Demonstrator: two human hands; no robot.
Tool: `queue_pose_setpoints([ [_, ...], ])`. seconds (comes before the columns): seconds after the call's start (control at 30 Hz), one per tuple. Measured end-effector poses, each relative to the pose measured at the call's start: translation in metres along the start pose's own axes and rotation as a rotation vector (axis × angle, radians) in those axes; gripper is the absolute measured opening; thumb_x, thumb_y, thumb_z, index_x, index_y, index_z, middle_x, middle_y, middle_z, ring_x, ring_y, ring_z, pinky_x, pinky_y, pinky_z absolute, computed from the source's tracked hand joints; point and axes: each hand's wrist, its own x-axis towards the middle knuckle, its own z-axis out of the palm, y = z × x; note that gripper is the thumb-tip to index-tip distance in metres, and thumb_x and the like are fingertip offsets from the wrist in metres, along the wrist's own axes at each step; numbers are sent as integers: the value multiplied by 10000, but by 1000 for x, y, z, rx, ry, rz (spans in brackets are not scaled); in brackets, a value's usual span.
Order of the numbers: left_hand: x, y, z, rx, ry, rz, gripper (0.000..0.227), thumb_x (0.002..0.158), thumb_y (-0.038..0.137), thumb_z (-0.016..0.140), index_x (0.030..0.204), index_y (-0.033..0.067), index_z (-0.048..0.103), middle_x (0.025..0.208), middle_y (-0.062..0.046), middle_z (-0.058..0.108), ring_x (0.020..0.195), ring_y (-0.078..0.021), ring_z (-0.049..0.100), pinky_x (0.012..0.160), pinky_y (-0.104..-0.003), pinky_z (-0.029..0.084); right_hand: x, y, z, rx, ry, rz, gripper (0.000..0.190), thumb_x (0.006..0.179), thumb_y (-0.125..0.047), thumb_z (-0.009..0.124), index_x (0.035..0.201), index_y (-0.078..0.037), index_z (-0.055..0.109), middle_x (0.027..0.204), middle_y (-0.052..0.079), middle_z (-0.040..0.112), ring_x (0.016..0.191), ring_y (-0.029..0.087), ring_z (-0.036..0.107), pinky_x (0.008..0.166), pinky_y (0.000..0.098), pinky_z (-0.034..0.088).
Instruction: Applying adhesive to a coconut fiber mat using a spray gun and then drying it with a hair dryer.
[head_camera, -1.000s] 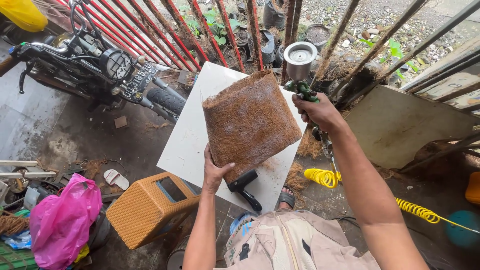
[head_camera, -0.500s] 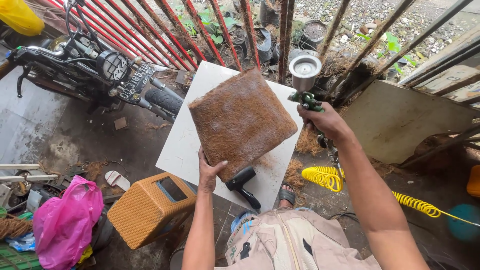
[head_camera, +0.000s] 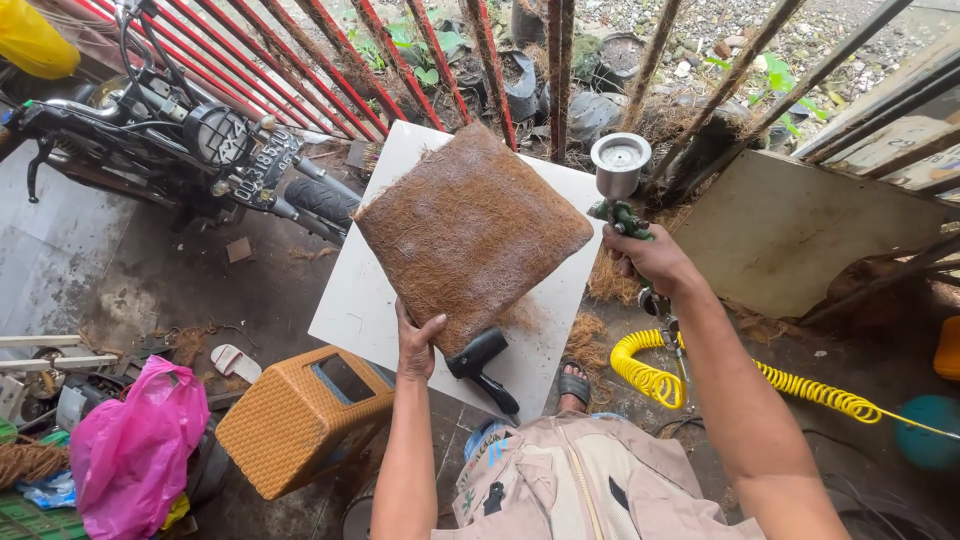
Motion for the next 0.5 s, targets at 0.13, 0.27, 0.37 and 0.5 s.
queue_pose_setpoints([
  [0.13,-9,24,15,17,-71,-19,925,591,30,858,1400,289,491,1248,-21,636,1157,-210,590,983,-427,485,-18,-32,3,24,-27,-20,335,896,-325,781,787,-38,646,644,91,589,436,159,553,376,270,410],
  [0.27,-9,34,16,20,-115,-42,969,559,45,866,1416,291,486,1271,-30,637,1169,-221,590,985,-446,484,-16,-47,4,21,-52,-26,318,904,-333,776,789,-60,662,638,76,600,429,144,561,384,259,409],
  [0.37,-9,48,15,14,-132,-74,968,583,50,845,1435,308,465,1278,-34,631,1171,-230,590,988,-459,486,-10,-35,-3,10,-51,-36,346,902,-349,776,772,-60,638,625,74,573,431,140,539,392,268,389],
  [0.5,-7,53,4,-30,-131,-85,904,605,48,816,1407,308,491,1268,-35,642,1162,-233,599,976,-459,489,-21,-24,-18,-28,-74,35,279,924,-272,732,777,-56,634,621,85,578,424,160,534,397,285,389],
])
